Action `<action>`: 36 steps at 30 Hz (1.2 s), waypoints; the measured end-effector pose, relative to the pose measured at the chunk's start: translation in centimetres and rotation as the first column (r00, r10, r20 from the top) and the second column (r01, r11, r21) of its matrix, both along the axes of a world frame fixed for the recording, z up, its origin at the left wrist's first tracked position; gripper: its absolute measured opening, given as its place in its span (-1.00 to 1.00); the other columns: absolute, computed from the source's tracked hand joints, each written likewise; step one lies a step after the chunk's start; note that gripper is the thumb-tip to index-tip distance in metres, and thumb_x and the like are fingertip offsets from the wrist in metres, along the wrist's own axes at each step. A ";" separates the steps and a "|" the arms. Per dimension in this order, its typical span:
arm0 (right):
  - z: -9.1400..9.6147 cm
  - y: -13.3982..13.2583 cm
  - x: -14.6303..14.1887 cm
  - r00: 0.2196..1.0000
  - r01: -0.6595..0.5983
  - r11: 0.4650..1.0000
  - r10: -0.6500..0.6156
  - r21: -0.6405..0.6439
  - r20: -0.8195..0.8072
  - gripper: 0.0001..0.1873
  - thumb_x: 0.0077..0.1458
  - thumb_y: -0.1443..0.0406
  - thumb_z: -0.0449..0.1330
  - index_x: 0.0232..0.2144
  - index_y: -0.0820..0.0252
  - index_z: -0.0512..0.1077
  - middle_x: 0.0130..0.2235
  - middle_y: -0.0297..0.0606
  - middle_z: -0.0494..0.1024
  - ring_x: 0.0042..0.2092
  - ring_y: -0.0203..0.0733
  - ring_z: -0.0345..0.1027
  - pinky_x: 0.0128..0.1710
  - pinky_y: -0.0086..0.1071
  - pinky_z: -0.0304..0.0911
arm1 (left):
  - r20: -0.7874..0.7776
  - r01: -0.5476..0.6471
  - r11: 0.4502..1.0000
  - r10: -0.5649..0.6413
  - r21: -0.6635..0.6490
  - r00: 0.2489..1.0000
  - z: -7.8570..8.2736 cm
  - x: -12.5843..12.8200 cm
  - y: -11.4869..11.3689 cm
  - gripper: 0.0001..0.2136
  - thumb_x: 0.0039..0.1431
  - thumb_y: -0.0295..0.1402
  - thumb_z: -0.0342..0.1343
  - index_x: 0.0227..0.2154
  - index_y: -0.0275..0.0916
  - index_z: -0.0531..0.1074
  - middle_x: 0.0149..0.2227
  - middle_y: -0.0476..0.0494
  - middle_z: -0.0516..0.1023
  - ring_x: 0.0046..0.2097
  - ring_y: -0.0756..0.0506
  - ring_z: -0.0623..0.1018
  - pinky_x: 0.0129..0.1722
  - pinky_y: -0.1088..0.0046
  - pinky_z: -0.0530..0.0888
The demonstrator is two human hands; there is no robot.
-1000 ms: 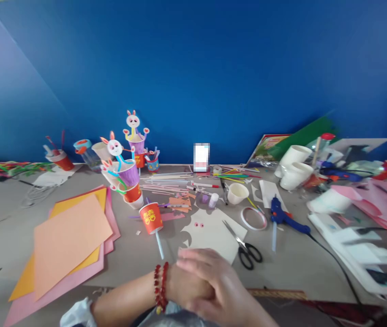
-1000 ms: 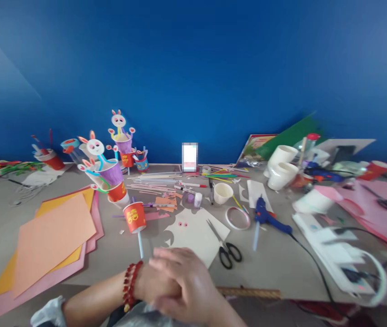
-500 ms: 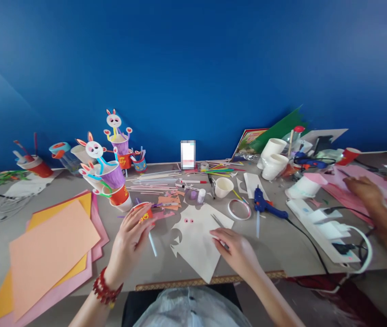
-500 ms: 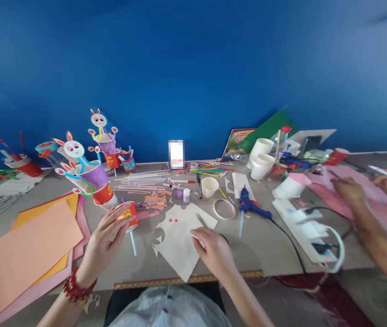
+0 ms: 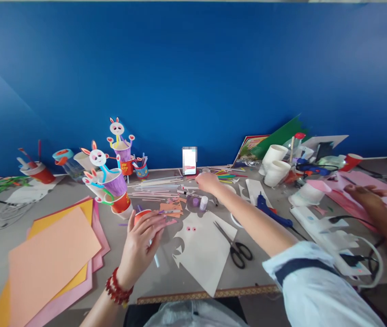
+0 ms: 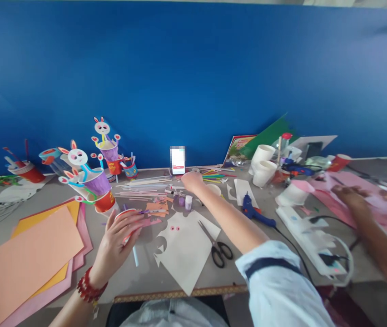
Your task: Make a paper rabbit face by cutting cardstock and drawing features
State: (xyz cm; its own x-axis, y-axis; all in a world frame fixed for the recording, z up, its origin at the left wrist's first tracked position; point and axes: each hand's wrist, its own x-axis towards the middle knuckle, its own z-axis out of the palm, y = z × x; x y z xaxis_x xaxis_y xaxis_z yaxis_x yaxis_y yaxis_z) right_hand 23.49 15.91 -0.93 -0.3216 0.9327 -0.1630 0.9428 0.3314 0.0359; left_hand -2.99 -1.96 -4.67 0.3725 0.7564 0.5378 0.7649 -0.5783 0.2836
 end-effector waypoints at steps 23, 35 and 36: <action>-2.7 -16.3 -0.1 0.295 -0.224 0.950 -0.149 -0.220 -0.944 -0.84 0.17 0.19 0.14 -0.31 0.17 0.35 -0.49 -0.37 0.52 -0.52 -0.29 0.40 -0.57 -0.49 0.26 | 0.298 0.305 0.857 -0.188 -0.416 0.936 0.1 5.7 -1.3 -0.72 0.36 -0.30 0.00 0.08 -0.18 0.29 -0.28 -0.11 0.61 -0.30 -0.10 0.61 -0.31 0.44 0.50; -8.1 -9.5 4.0 0.891 0.427 0.890 -0.382 0.163 -0.246 -0.83 0.17 0.38 0.14 -0.41 0.30 0.51 -0.42 0.05 0.60 -0.34 0.12 0.50 -0.39 -0.29 0.18 | 0.357 0.172 0.850 0.020 -0.497 0.934 -1.3 4.3 -2.4 -0.81 0.40 -0.25 -0.17 -0.30 -0.18 0.24 -0.42 -0.02 0.42 -0.44 -0.03 0.41 -0.41 0.46 0.40; -8.2 -9.4 3.8 0.891 0.432 0.886 -0.389 0.170 -0.236 -0.85 0.15 0.39 0.15 -0.42 0.30 0.51 -0.43 0.04 0.60 -0.35 0.10 0.50 -0.40 -0.30 0.17 | 0.355 0.154 0.858 0.035 -0.490 0.934 -1.4 4.1 -2.5 -0.81 0.40 -0.24 -0.16 -0.33 -0.17 0.22 -0.45 0.00 0.39 -0.45 -0.03 0.40 -0.42 0.47 0.37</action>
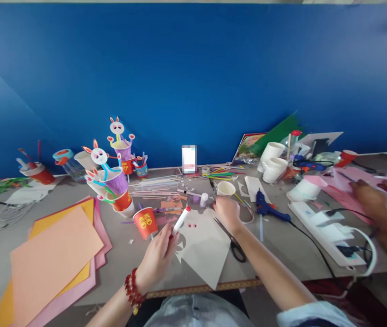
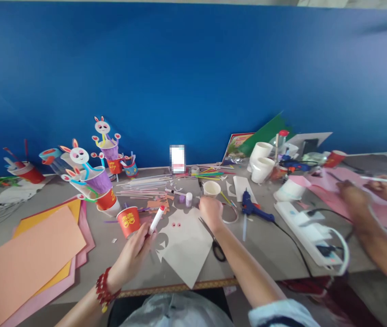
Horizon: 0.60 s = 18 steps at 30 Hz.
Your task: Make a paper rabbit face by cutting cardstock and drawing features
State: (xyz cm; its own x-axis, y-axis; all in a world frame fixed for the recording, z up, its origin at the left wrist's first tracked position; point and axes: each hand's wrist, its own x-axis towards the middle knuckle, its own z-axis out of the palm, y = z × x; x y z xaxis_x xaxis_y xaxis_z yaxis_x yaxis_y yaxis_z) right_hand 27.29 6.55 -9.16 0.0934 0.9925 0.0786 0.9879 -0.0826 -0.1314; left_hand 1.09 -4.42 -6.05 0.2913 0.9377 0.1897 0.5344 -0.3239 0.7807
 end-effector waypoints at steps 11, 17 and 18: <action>5.8 -9.9 1.5 0.934 -0.001 0.952 0.110 0.307 -0.339 -0.82 0.14 0.20 0.17 -0.45 0.16 0.42 -0.53 -0.26 0.55 -0.51 -0.20 0.41 -0.48 -0.41 0.17 | -0.085 0.013 0.927 0.020 0.374 0.996 1.6 -1.5 1.4 -0.58 0.34 -0.49 -0.10 0.23 -0.14 0.20 0.10 -0.28 0.47 0.10 -0.18 0.50 0.00 0.24 0.49; 7.8 -14.8 0.8 0.460 -0.389 0.917 0.109 -0.090 -0.881 -0.79 0.16 0.21 0.19 -0.48 0.16 0.37 -0.57 -0.35 0.52 -0.63 -0.33 0.34 -0.65 -0.53 0.22 | -0.376 0.341 0.798 -0.156 0.497 0.913 2.5 -0.1 2.3 -0.58 0.29 -0.54 -0.03 0.19 -0.20 0.23 0.11 -0.31 0.49 0.20 -0.29 0.42 0.19 -0.06 0.31; 7.6 -14.7 0.5 0.402 -0.375 0.924 0.085 -0.079 -0.912 -0.79 0.15 0.21 0.21 -0.47 0.17 0.37 -0.56 -0.34 0.53 -0.63 -0.34 0.35 -0.65 -0.53 0.22 | -0.370 0.382 0.809 -0.222 0.447 0.902 2.2 0.0 2.1 -0.63 0.29 -0.55 -0.04 0.13 -0.22 0.27 0.00 -0.27 0.56 0.06 -0.23 0.53 0.06 0.08 0.44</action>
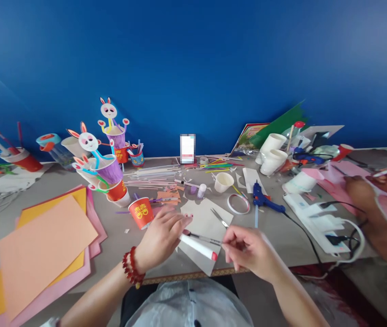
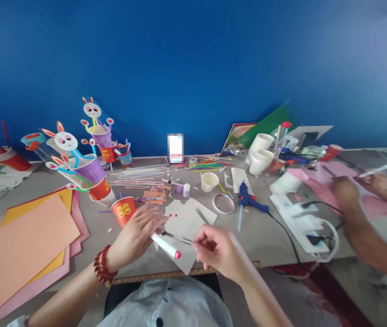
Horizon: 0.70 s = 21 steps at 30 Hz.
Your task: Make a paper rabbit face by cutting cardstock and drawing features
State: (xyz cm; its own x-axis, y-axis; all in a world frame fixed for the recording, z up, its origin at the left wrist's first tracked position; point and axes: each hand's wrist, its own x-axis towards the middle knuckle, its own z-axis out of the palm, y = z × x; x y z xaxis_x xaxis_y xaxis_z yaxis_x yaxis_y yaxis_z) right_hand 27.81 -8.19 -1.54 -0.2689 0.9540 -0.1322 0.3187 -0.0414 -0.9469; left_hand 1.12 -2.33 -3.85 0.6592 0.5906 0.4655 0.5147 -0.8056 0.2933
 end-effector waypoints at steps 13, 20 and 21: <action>-5.2 1.4 -5.0 0.782 0.405 0.913 -0.318 0.048 -0.536 -0.57 0.05 -0.07 0.29 -0.25 0.12 0.40 -0.54 -0.36 0.48 -0.60 -0.27 0.32 -0.67 -0.47 0.19 | 0.055 -0.037 0.950 0.057 -0.311 0.997 -2.3 -0.5 -3.3 -0.84 0.30 -0.48 -0.10 -0.11 -0.23 0.30 -0.29 -0.16 0.53 -0.35 -0.13 0.56 -0.39 0.41 0.45; -5.0 1.6 -7.2 0.904 0.115 0.993 -0.104 0.002 -0.415 -0.53 0.22 -0.02 0.17 -0.56 0.17 0.31 -0.70 -0.43 0.32 -0.67 -0.40 0.04 -0.67 -0.50 -0.06 | 0.010 -0.017 0.913 0.023 -0.408 1.000 -2.1 0.9 -3.1 -0.88 0.35 -0.40 -0.10 -0.25 -0.23 0.33 -0.39 -0.11 0.52 -0.45 -0.09 0.51 -0.48 0.46 0.36; -4.6 1.5 -7.1 0.901 0.095 0.995 -0.084 0.005 -0.425 -0.54 0.23 -0.01 0.16 -0.56 0.17 0.31 -0.71 -0.43 0.33 -0.68 -0.41 0.02 -0.68 -0.50 -0.08 | 0.007 -0.017 0.899 0.022 -0.437 1.000 -1.8 0.8 -3.2 -0.87 0.36 -0.38 -0.10 -0.28 -0.23 0.33 -0.42 -0.10 0.51 -0.46 -0.09 0.51 -0.47 0.47 0.35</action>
